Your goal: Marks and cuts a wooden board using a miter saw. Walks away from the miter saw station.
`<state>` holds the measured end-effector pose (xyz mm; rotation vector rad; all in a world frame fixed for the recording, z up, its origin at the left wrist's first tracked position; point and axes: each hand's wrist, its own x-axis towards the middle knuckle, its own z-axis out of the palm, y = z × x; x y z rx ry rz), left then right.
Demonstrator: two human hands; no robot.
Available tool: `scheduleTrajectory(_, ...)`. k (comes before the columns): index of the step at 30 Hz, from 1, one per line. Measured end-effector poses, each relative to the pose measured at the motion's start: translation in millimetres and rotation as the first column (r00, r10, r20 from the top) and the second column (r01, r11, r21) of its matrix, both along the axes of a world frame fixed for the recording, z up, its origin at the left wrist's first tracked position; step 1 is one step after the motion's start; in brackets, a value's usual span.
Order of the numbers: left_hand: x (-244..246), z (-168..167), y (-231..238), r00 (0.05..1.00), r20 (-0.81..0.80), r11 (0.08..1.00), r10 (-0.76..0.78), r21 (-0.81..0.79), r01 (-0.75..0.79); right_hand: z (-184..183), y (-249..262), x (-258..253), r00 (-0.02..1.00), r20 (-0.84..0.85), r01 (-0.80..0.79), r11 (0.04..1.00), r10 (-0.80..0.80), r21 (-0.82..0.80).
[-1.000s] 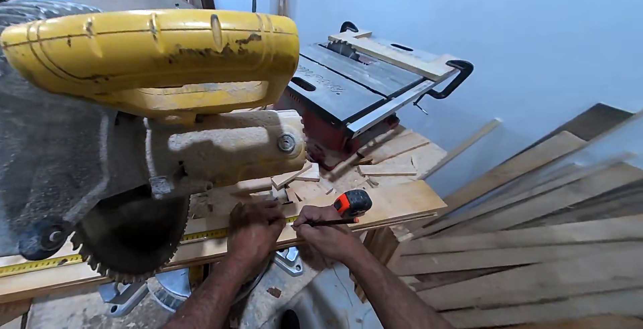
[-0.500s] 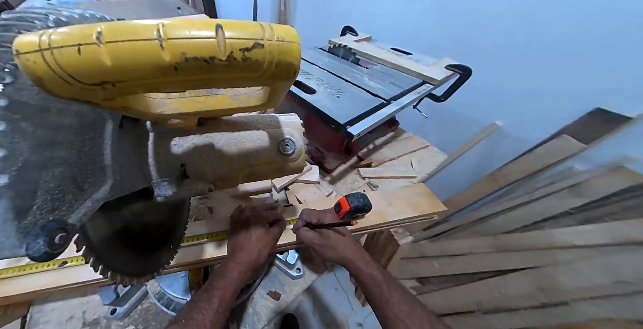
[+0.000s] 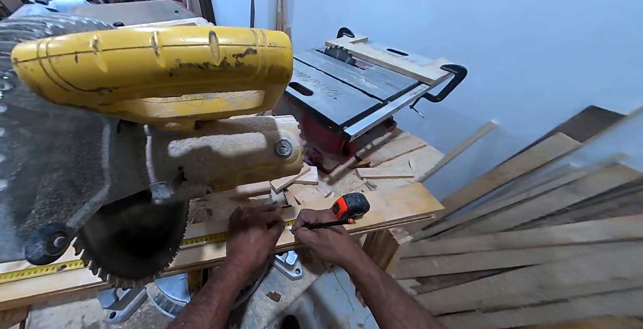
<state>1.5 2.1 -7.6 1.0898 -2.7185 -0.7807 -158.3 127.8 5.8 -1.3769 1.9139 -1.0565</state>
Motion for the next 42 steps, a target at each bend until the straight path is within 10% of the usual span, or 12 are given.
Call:
scheduleTrajectory(25, -0.2, 0.5, -0.4, 1.000, 0.004, 1.000, 0.001, 0.015, -0.001, 10.1, -1.2, -0.2, 1.000, 0.014, -0.012, 0.993, 0.010, 0.121)
scheduleTrajectory(28, -1.9, 4.5, -1.9, 1.000, 0.001, 1.000, -0.005, 0.028, 0.005, 14.9, 9.9, 4.9, 0.991, 0.125, 0.063, 0.994, -0.051, -0.093)
scheduleTrajectory(31, -4.8, 8.5, -4.3, 1.000, -0.023, 1.000, -0.013, 0.020, 0.013, 22.6, 34.8, 11.4, 0.940, -0.123, 0.209, 0.823, -0.317, -0.528)
scheduleTrajectory(33, -4.5, 11.1, -3.4, 1.000, -0.019, 1.000, -0.004, 0.031, 0.004, 23.8, 47.2, 6.8, 0.712, -0.343, 0.314, 0.715, -0.613, -0.624)
scheduleTrajectory(37, -4.5, 15.2, -2.9, 1.000, -0.003, 1.000, -0.010, 0.011, 0.010, 9.6, 41.3, -16.9, 0.596, -0.567, 0.553, 0.803, -0.568, -0.223)
scheduleTrajectory(42, 3.2, 13.6, 8.9, 0.993, -0.091, 0.997, -0.076, -0.033, 0.073, 6.2, 45.8, -33.5, 0.630, -0.607, 0.482, 0.857, -0.485, -0.183)
